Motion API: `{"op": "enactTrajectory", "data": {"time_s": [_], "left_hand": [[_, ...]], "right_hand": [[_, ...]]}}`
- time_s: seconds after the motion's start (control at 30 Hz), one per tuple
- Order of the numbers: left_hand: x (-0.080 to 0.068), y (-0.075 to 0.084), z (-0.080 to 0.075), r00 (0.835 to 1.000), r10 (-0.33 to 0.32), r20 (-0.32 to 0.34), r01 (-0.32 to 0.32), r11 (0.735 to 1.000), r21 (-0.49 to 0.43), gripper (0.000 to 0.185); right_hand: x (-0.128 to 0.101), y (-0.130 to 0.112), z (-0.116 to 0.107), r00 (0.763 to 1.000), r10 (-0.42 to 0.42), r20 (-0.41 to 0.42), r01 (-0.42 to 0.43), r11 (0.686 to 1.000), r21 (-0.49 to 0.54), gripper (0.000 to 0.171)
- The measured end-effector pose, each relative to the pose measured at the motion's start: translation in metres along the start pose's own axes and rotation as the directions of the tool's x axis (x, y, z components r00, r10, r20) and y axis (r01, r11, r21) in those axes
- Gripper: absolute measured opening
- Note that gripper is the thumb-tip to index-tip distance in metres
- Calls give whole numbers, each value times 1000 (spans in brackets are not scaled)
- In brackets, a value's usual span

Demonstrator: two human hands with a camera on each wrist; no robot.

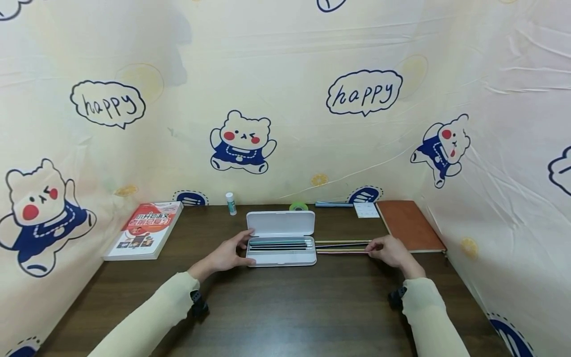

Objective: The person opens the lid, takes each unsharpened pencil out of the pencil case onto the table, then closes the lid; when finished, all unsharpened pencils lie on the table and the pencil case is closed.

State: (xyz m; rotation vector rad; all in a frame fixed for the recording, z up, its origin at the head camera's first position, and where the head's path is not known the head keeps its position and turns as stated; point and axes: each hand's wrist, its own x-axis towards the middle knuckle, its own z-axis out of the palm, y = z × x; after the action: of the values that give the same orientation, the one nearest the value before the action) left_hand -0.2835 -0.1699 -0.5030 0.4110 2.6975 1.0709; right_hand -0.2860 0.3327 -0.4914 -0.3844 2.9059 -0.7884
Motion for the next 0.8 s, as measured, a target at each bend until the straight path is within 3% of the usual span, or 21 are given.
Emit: {"op": "enactTrajectory", "data": {"time_s": [0.27, 0.53, 0.8], "left_hand": [[0, 0, 1, 1000, 3, 1, -3, 1000, -3, 94], [0, -1, 1, 1000, 7, -6, -7, 1000, 3, 93], [1, 0, 1, 1000, 7, 1, -7, 1000, 1, 93]], "right_hand": [[8, -1, 5, 997, 82, 7, -82, 997, -12, 7], [10, -5, 5, 997, 71, -1, -71, 997, -11, 8], [17, -26, 8, 1000, -1, -19, 1, 999, 43, 8]]}}
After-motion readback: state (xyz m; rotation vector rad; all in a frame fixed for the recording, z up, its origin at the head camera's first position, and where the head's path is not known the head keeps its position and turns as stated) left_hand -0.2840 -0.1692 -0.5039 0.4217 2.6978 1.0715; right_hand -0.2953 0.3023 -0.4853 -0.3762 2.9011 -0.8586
